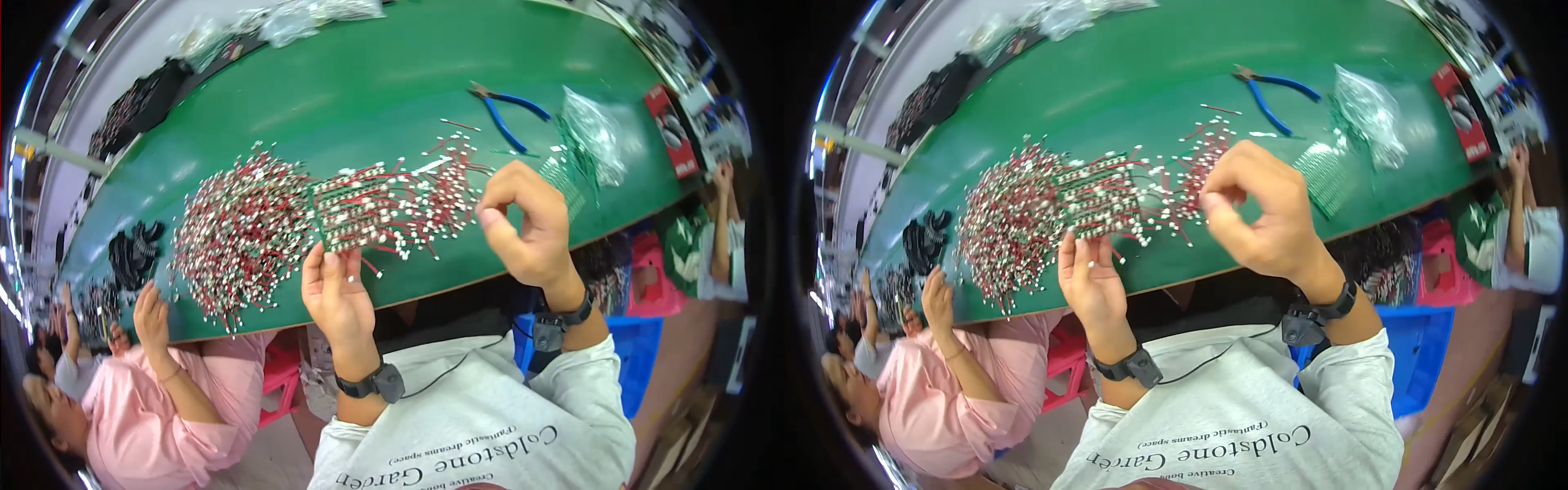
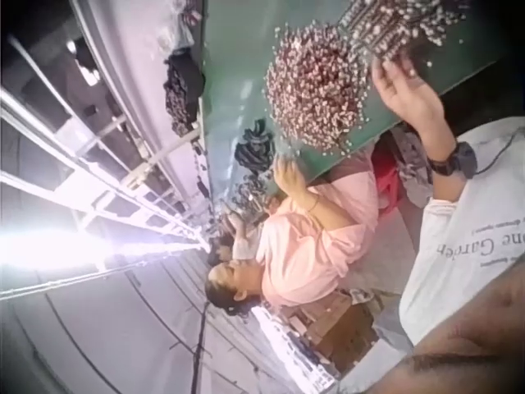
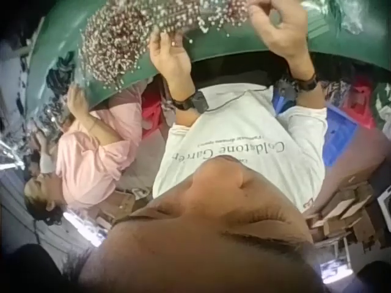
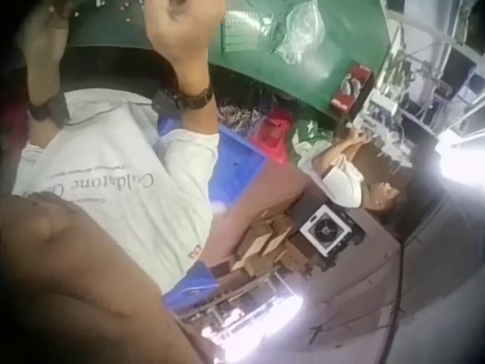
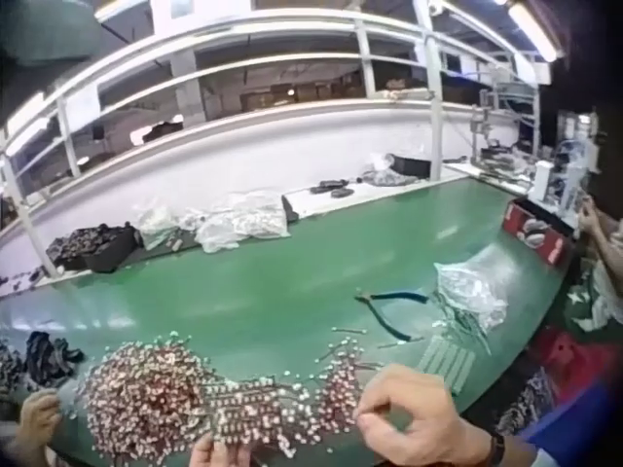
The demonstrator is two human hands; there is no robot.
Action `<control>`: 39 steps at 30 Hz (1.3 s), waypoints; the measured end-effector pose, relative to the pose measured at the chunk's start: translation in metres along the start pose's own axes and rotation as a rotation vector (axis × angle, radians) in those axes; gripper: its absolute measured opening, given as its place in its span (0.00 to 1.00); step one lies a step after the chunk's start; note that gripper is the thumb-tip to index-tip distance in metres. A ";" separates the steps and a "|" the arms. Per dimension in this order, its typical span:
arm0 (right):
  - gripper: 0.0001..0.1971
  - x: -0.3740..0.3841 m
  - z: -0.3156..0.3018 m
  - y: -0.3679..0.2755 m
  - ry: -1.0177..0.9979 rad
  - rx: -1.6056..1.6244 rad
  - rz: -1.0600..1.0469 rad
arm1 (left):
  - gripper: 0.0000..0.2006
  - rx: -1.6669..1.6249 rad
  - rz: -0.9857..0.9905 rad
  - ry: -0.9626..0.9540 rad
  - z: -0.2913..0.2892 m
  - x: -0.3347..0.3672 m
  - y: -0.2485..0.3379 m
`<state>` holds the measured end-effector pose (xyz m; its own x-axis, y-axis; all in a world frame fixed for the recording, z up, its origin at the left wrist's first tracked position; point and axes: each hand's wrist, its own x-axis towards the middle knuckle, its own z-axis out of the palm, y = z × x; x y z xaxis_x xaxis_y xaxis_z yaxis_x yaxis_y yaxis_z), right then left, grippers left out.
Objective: The person picks up a circuit board and inserts wires into its ports by hand. After filling the board, the person places it into a blue bin and retrieves a new circuit board to repeat the process.
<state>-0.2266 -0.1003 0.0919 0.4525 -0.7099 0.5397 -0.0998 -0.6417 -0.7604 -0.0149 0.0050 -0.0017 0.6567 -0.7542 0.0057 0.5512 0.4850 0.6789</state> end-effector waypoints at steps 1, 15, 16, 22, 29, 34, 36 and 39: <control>0.09 -0.019 -0.008 0.001 0.108 0.045 0.110 | 0.12 -0.025 -0.066 -0.032 0.002 -0.006 -0.001; 0.17 -0.218 0.007 0.013 0.365 0.915 0.685 | 0.16 0.250 -0.663 -0.549 0.020 -0.112 -0.038; 0.16 -0.225 -0.003 0.009 0.465 1.066 0.676 | 0.18 0.333 -0.637 -0.519 0.029 -0.119 -0.041; 0.12 -0.328 -0.084 0.130 1.035 0.841 0.920 | 0.12 0.454 -0.635 -0.642 0.013 -0.112 -0.053; 0.12 -0.406 -0.163 0.246 1.419 0.530 1.194 | 0.11 0.572 -0.655 -0.639 0.014 -0.114 -0.063; 0.30 -0.407 -0.189 0.263 1.577 0.564 1.357 | 0.10 0.603 -0.672 -0.639 0.016 -0.111 -0.073; 0.26 -0.414 -0.179 0.260 1.377 0.380 1.393 | 0.10 0.617 -0.685 -0.656 0.017 -0.111 -0.080; 0.14 -0.400 -0.152 0.229 0.968 0.030 1.292 | 0.10 0.636 -0.721 -0.670 0.016 -0.109 -0.089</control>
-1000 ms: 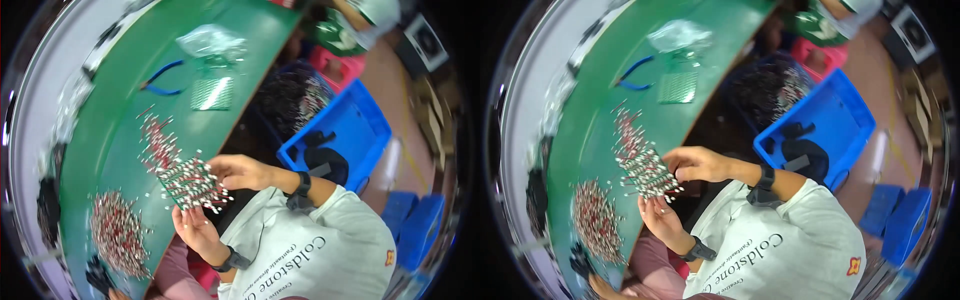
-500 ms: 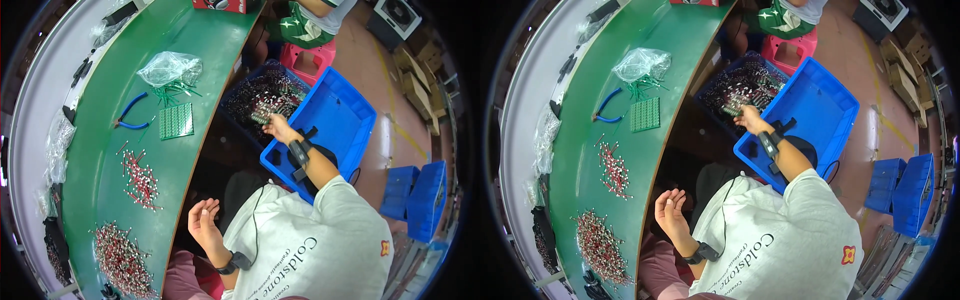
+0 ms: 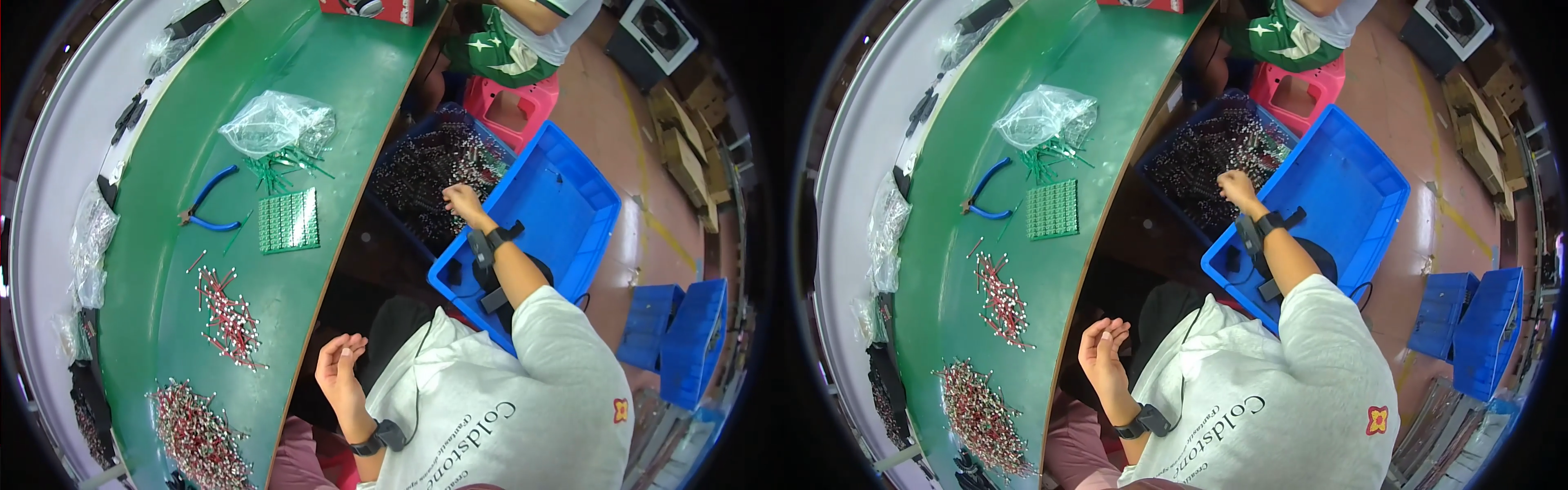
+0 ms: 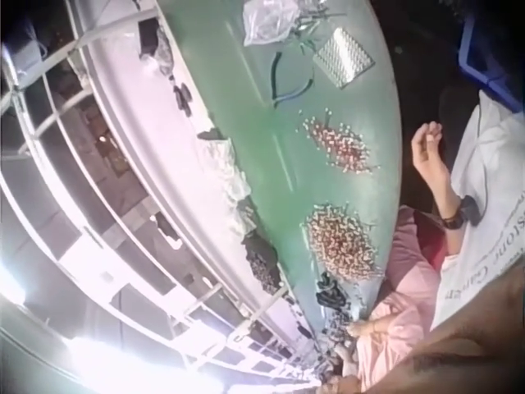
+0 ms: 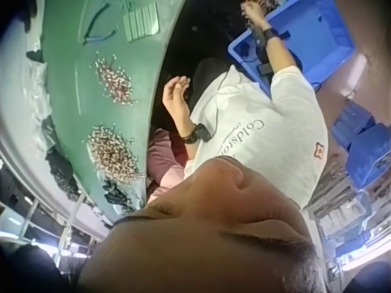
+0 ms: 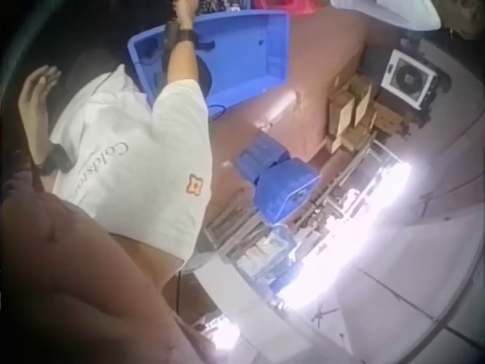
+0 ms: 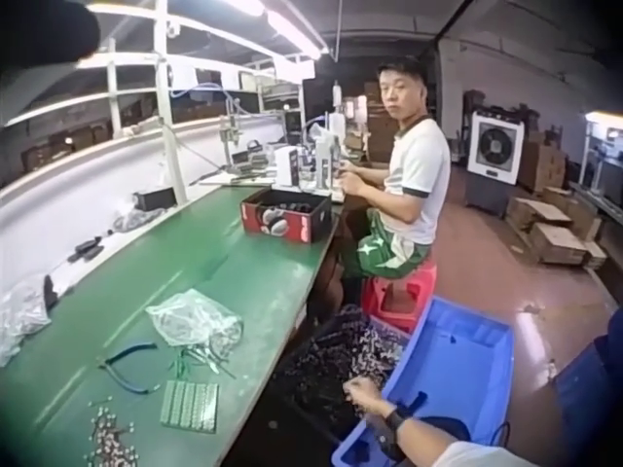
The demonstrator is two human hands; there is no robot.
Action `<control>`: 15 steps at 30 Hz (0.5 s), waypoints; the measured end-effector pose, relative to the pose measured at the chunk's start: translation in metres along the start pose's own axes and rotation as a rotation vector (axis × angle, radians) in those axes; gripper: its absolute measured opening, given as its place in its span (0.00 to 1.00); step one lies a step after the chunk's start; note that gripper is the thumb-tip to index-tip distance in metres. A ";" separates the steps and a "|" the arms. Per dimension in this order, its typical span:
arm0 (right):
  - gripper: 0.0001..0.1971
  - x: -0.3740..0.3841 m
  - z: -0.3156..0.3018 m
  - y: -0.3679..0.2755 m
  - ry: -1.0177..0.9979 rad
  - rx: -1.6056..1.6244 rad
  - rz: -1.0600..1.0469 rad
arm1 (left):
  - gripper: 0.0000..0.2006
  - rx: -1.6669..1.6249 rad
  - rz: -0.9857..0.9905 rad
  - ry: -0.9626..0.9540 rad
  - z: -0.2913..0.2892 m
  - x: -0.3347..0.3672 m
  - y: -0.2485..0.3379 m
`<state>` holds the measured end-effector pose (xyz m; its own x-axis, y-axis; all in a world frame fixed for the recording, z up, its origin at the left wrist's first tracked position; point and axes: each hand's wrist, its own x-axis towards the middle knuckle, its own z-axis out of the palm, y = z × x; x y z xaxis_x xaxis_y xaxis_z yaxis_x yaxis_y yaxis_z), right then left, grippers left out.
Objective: The person picks up a circuit board and inserts wires into its ports by hand. After filling the board, the person places it into a blue bin and retrieves a new circuit board to repeat the process.
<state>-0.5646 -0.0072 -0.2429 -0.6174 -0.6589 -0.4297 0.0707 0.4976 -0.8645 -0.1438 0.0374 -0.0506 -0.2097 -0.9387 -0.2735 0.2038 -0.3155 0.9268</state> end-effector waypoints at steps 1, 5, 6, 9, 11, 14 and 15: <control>0.11 -0.010 0.000 0.000 -0.027 -0.084 -0.080 | 0.10 0.000 -0.010 -0.002 0.001 0.001 -0.001; 0.08 -0.062 0.048 -0.036 -0.198 -0.007 -0.266 | 0.10 0.102 0.024 -0.071 0.006 0.005 0.002; 0.09 -0.075 0.061 -0.047 -0.260 0.019 -0.290 | 0.11 0.109 0.026 -0.133 0.009 0.006 0.001; 0.09 -0.090 0.106 -0.050 -0.391 -0.112 -0.371 | 0.11 0.095 -0.038 -0.259 0.017 0.006 -0.007; 0.11 -0.111 0.137 -0.066 -0.393 -0.242 -0.509 | 0.12 0.155 -0.058 -0.296 0.015 0.004 -0.008; 0.10 -0.137 0.156 -0.063 -0.396 -0.293 -0.734 | 0.13 0.169 -0.079 -0.303 -0.004 -0.005 -0.012; 0.10 -0.146 0.155 -0.064 -0.417 -0.438 -0.834 | 0.13 0.161 -0.089 -0.282 -0.012 -0.009 -0.010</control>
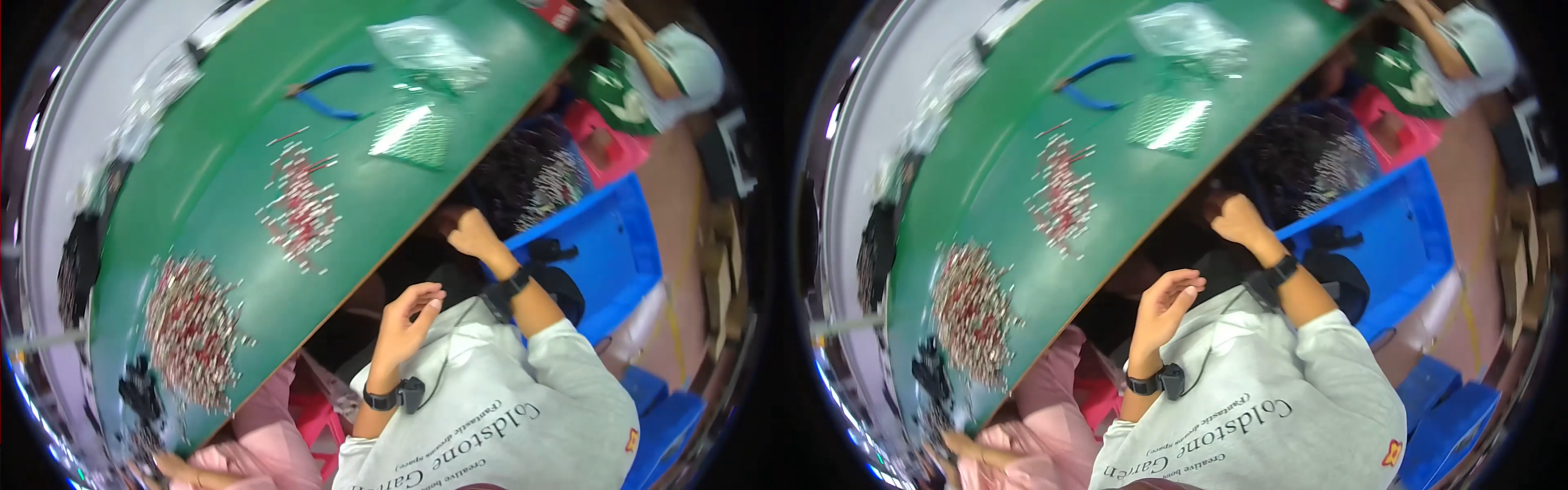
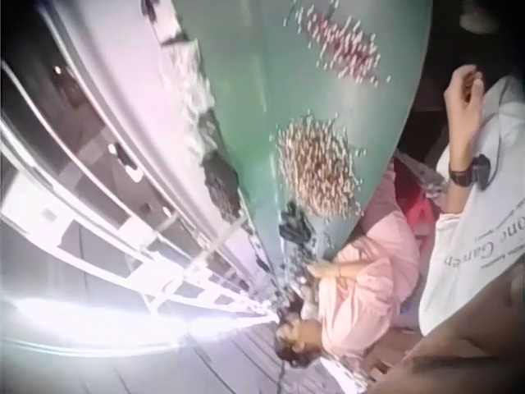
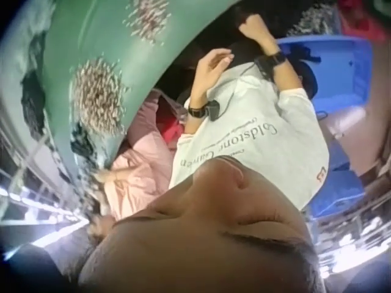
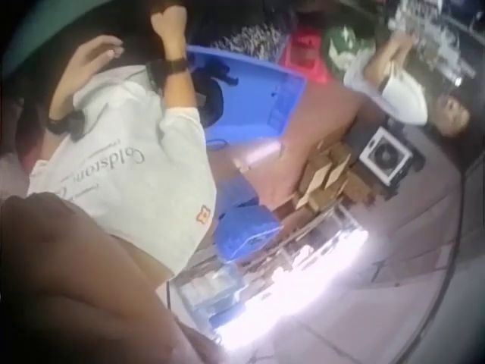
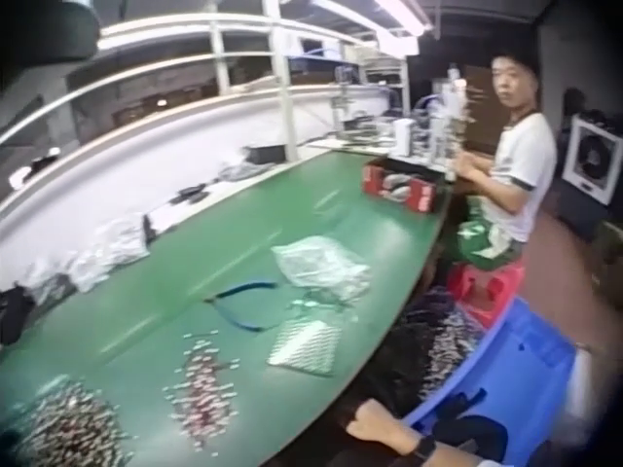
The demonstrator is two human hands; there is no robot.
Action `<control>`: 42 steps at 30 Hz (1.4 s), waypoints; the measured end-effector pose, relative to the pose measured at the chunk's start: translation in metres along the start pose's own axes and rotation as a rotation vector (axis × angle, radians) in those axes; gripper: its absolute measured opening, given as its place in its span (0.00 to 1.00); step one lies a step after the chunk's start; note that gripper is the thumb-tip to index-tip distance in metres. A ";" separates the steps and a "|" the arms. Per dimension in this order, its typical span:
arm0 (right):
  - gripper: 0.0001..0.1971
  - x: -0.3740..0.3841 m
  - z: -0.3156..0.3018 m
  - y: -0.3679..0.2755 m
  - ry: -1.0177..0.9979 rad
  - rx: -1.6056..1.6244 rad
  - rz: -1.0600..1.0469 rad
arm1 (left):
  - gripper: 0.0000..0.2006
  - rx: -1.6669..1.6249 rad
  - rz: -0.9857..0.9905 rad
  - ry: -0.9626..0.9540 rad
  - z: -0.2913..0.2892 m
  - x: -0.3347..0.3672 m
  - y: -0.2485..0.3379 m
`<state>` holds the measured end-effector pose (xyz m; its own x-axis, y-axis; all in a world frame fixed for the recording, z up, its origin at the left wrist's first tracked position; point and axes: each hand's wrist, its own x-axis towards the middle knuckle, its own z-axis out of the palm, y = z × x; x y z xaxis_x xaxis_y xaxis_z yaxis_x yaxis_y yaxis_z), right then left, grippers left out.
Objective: The person picks up a circuit board and inserts wires into its ports by hand. After filling the board, the person places it into a blue bin and retrieves a new circuit board to repeat the process.
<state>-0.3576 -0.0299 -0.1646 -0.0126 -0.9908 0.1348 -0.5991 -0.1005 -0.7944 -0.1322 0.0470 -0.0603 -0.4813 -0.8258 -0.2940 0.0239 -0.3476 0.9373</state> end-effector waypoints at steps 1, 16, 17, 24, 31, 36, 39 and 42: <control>0.10 -0.002 -0.005 -0.017 -0.055 -0.145 -0.085 | 0.13 0.002 0.004 0.051 -0.006 -0.009 0.007; 0.07 0.024 -0.061 -0.202 -0.214 0.068 -0.597 | 0.17 -0.053 0.688 0.640 -0.086 -0.105 0.032; 0.07 0.036 -0.072 -0.206 -0.067 -0.023 -0.532 | 0.19 -0.012 0.716 0.656 -0.089 -0.107 0.029; 0.35 0.093 -0.097 -0.168 0.131 -0.488 -0.408 | 0.20 -0.248 0.729 0.641 -0.084 -0.093 0.031; 0.34 0.107 -0.077 -0.143 0.102 -0.521 -0.442 | 0.16 -0.377 0.720 0.673 -0.081 -0.092 0.033; 0.33 0.100 -0.092 -0.179 0.200 -0.558 -0.309 | 0.06 -0.325 0.690 0.737 -0.084 -0.092 0.044; 0.33 0.096 -0.081 -0.208 0.211 -0.437 -0.510 | 0.10 -0.330 0.697 0.789 -0.086 -0.096 0.045; 0.36 0.083 -0.060 -0.247 -0.160 -0.069 -0.569 | 0.14 -0.263 0.621 0.757 -0.085 -0.094 0.049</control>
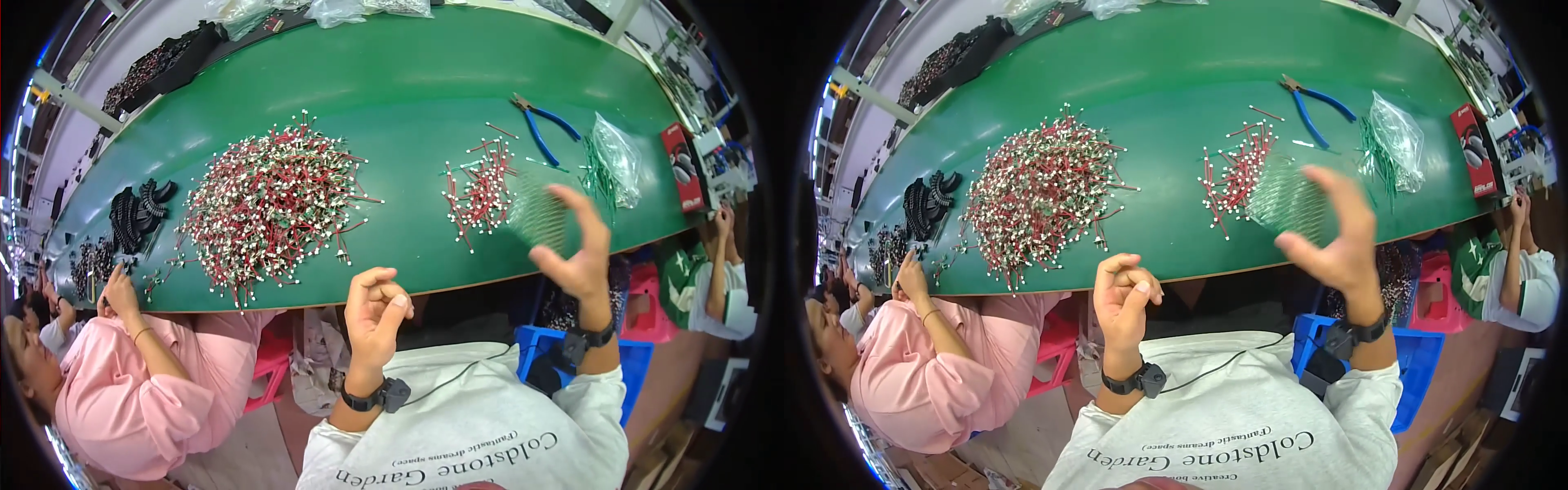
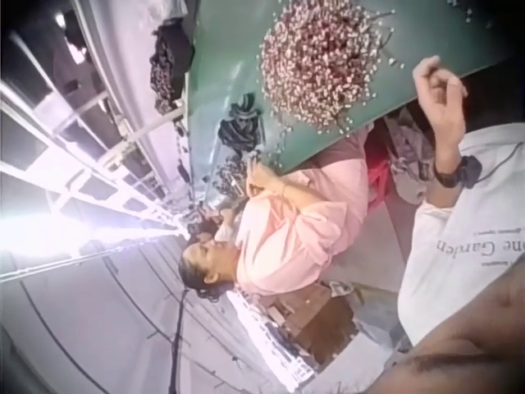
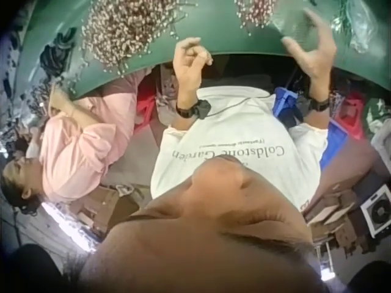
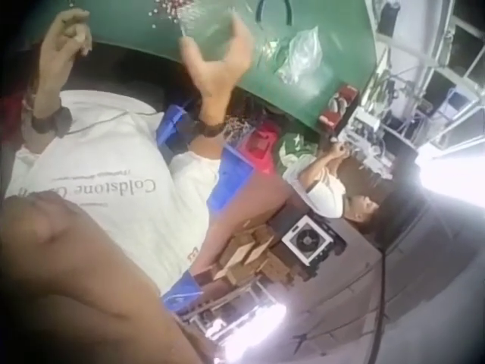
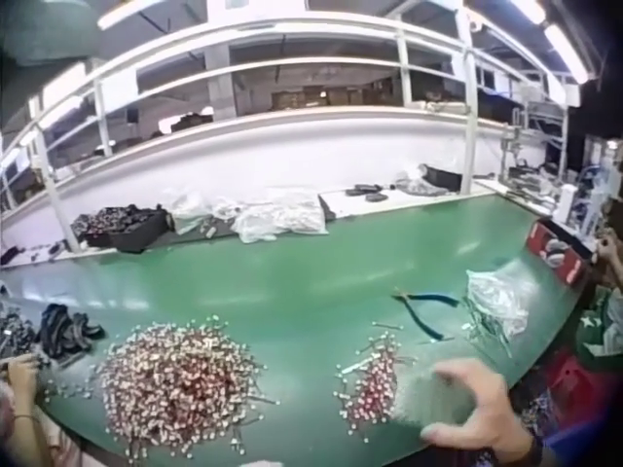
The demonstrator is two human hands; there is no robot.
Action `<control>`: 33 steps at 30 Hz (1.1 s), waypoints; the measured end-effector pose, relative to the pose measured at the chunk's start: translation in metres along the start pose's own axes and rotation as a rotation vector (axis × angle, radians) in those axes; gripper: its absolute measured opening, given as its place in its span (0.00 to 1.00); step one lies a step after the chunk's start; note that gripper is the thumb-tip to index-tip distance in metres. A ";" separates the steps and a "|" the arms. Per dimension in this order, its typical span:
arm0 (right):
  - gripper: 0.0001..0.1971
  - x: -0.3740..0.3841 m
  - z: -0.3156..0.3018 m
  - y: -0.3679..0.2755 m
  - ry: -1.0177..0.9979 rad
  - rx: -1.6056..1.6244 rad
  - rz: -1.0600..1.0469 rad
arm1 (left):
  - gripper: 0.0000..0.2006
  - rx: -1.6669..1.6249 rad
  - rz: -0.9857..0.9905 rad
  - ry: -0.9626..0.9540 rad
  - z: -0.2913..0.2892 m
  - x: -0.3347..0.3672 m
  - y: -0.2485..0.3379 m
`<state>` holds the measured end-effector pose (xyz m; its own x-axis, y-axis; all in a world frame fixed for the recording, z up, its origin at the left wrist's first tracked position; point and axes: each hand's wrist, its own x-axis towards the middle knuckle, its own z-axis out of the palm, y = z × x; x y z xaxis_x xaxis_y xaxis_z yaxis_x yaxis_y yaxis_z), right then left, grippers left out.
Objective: The person picks up a circuit board and inserts wires into its ports by hand. After filling the board, the person places it into a blue bin and retrieves a new circuit board to repeat the process.
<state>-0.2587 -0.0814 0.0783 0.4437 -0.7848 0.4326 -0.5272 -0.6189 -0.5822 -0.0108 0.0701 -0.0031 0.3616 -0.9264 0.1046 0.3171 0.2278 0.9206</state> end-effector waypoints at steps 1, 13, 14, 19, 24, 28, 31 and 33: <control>0.41 0.002 0.016 -0.003 -0.120 0.312 0.042 | 0.17 0.030 0.071 0.006 0.004 0.004 0.001; 0.31 0.000 0.128 -0.038 -0.584 2.040 0.682 | 0.31 -0.412 -0.047 -0.044 0.016 0.031 0.006; 0.30 -0.001 0.131 -0.039 -0.592 2.061 0.761 | 0.28 -0.443 -0.023 -0.046 0.016 0.032 0.003; 0.25 0.006 0.128 -0.044 -0.585 1.974 0.728 | 0.29 -0.462 -0.046 -0.079 0.011 0.041 0.002; 0.17 0.027 0.121 -0.042 -0.503 1.854 0.714 | 0.43 -0.416 0.048 -0.037 0.020 0.049 0.006; 0.16 0.037 0.114 -0.055 -0.397 1.823 0.715 | 0.67 -0.189 0.304 -0.020 0.034 0.053 0.010; 0.16 0.026 0.117 -0.073 -0.418 1.845 0.802 | 0.68 -0.124 0.419 0.025 0.043 0.060 0.010; 0.17 0.015 0.128 -0.069 -0.630 1.764 0.685 | 0.66 -0.206 0.421 0.066 0.047 0.066 0.008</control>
<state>-0.1226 -0.0467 0.0373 0.8696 -0.4714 -0.1465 0.3016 0.7423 -0.5984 -0.0256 -0.0029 0.0293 0.5490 -0.7213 0.4222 0.2958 0.6401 0.7091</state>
